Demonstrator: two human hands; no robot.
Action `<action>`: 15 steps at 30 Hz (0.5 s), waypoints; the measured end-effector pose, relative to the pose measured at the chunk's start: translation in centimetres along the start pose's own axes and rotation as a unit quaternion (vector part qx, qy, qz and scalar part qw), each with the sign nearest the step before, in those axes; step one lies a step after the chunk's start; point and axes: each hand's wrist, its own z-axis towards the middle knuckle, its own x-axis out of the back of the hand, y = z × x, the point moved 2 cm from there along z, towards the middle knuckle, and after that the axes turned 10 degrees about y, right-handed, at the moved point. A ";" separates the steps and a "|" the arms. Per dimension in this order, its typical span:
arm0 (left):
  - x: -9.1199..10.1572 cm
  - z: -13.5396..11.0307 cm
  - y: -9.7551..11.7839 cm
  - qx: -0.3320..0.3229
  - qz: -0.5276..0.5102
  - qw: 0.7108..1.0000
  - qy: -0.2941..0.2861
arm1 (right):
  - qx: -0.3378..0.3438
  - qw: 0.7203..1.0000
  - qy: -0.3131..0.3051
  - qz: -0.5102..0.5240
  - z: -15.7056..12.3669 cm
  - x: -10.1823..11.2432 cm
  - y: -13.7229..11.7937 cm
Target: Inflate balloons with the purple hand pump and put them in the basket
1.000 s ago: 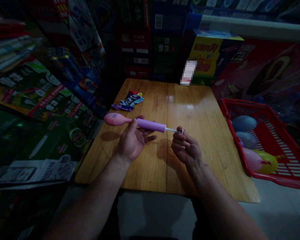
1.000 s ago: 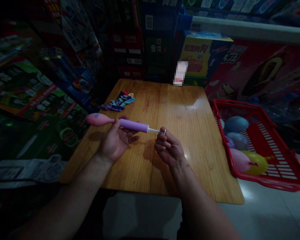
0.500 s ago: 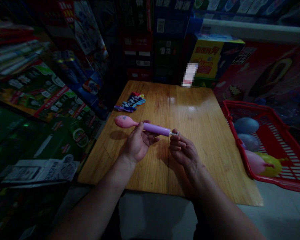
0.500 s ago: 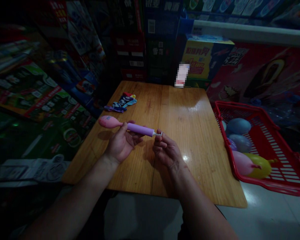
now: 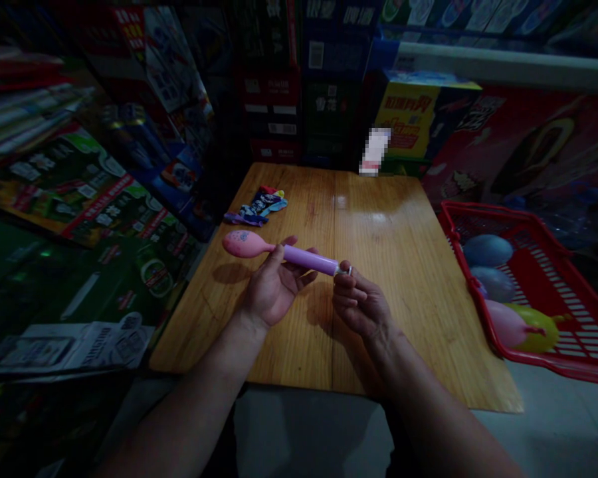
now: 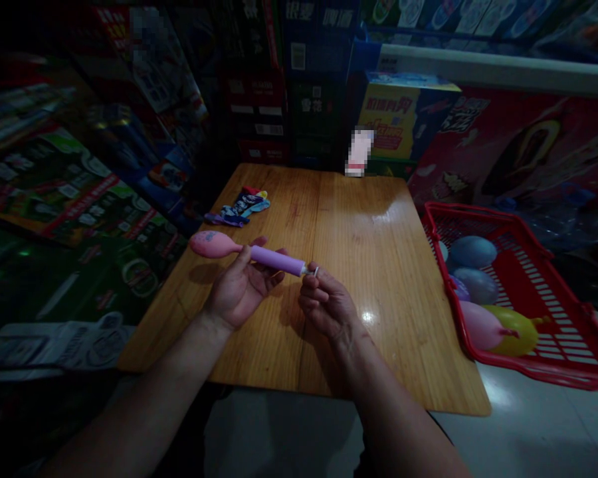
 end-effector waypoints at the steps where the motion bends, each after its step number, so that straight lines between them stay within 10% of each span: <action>1: 0.0 0.1 0.2 0.003 -0.005 1.000 0.004 | 0.000 1.000 -0.007 0.000 -0.1 -0.1 0.1; 15: 1.0 0.7 3.0 -0.074 -0.009 0.996 0.057 | 0.039 0.999 0.001 -0.002 -0.6 -0.1 -2.9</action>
